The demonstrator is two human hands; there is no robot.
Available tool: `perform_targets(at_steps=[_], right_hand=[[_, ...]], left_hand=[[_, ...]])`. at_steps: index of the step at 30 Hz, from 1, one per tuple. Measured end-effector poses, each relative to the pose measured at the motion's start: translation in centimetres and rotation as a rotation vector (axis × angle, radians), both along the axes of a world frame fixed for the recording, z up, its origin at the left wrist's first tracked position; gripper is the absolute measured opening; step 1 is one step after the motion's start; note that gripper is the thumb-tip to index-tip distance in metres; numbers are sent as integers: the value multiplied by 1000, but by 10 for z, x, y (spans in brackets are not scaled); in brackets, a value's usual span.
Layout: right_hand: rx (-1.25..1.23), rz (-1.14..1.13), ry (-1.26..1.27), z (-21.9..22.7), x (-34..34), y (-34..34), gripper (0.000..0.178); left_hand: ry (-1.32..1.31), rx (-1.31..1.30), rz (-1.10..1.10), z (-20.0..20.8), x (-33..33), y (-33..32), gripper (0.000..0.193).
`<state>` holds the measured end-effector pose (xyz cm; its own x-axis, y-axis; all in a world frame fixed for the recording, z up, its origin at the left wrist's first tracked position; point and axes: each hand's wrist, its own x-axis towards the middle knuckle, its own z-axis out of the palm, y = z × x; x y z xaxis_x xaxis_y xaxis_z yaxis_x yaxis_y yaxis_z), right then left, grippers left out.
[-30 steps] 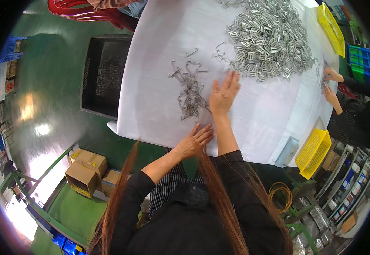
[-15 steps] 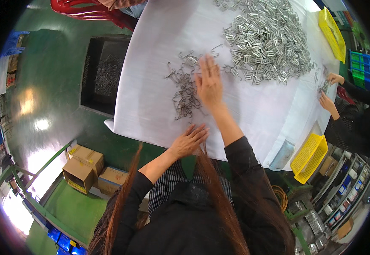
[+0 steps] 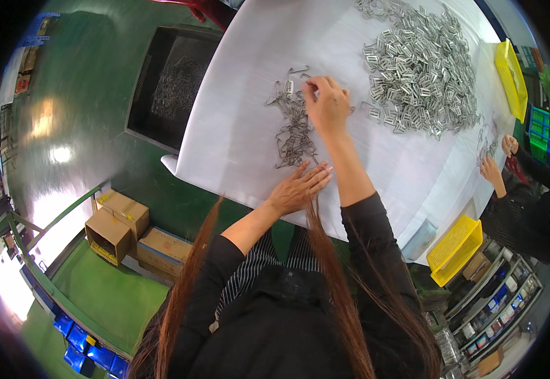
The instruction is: The person repeatedly picks small metal clips and cylindrical fasteners from a white sheet on a table, joins them by hand, and places the assembled units into a yellow basket. The person also occasionally gathers loose fasteners and moves them aside.
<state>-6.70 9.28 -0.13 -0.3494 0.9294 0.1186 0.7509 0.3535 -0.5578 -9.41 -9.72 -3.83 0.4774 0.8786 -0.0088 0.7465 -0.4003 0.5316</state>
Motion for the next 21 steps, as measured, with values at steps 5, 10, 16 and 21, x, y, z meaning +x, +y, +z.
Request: perform_targets(at_steps=[5, 10, 16, 21], right_hand=[[-177, -99, -101, -7, -31, 2, 20], [-867, -96, 532, 32, -14, 14, 23], [-742, -132, 302, 12, 38, 21, 24], [-919, -77, 440, 27, 43, 18, 19]], left_hand=[[71, -167, -80, 6, 3, 5, 49], [26, -9, 10, 1, 1, 1, 49], [114, 192, 27, 0, 7, 46, 51], [222, 52, 87, 10, 5, 93, 48]])
